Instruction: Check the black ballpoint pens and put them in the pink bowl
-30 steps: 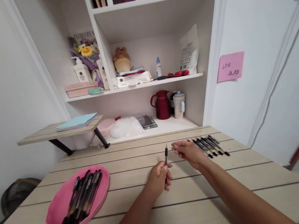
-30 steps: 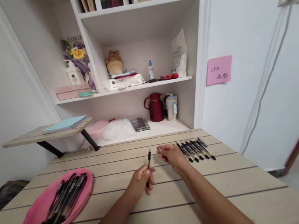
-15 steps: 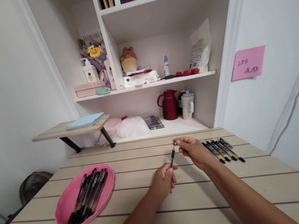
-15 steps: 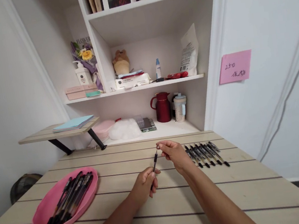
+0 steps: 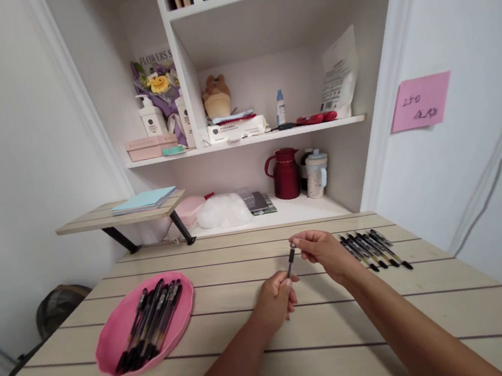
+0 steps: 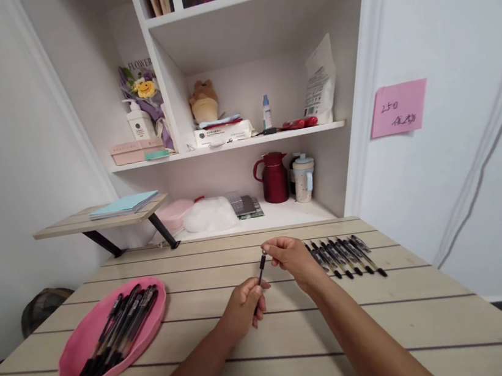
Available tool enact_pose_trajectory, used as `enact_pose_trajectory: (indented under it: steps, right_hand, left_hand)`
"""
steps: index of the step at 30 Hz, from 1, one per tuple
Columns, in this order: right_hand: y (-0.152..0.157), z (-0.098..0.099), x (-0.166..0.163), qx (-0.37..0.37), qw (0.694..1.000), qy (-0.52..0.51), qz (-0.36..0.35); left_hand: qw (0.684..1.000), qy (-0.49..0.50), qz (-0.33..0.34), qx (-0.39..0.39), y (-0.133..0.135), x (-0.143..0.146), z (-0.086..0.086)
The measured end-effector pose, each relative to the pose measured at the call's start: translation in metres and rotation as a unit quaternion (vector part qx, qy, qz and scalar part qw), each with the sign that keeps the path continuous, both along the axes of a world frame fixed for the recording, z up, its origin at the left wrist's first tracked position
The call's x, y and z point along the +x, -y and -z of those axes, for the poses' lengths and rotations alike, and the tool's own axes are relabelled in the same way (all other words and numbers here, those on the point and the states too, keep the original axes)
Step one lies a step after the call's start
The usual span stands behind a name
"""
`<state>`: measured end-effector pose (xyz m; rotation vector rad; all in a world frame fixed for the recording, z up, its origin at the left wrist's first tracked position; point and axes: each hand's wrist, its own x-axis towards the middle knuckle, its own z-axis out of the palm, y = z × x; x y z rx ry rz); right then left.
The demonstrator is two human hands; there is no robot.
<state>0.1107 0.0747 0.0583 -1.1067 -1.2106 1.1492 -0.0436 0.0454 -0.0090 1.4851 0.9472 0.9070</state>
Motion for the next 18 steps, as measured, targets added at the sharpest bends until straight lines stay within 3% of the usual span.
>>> enact_pose_trajectory:
  steps: [8, 15, 18]
  right_hand:
    - [0.0001, 0.0012, -0.001, -0.007, 1.0, -0.006, -0.001]
    - [0.0002, 0.0023, -0.0014, 0.005, 0.998, 0.062, 0.01]
    - [0.0033, 0.0002, -0.0005, -0.007, 0.999, 0.048, -0.024]
  left_hand:
    - [1.0, -0.006, -0.01, 0.002, 0.0015, 0.0014, -0.0018]
    - [1.0, -0.009, -0.011, 0.018, 0.0006, 0.0017, 0.0018]
    - [1.0, 0.001, -0.017, 0.014, 0.0011, 0.002, 0.0007]
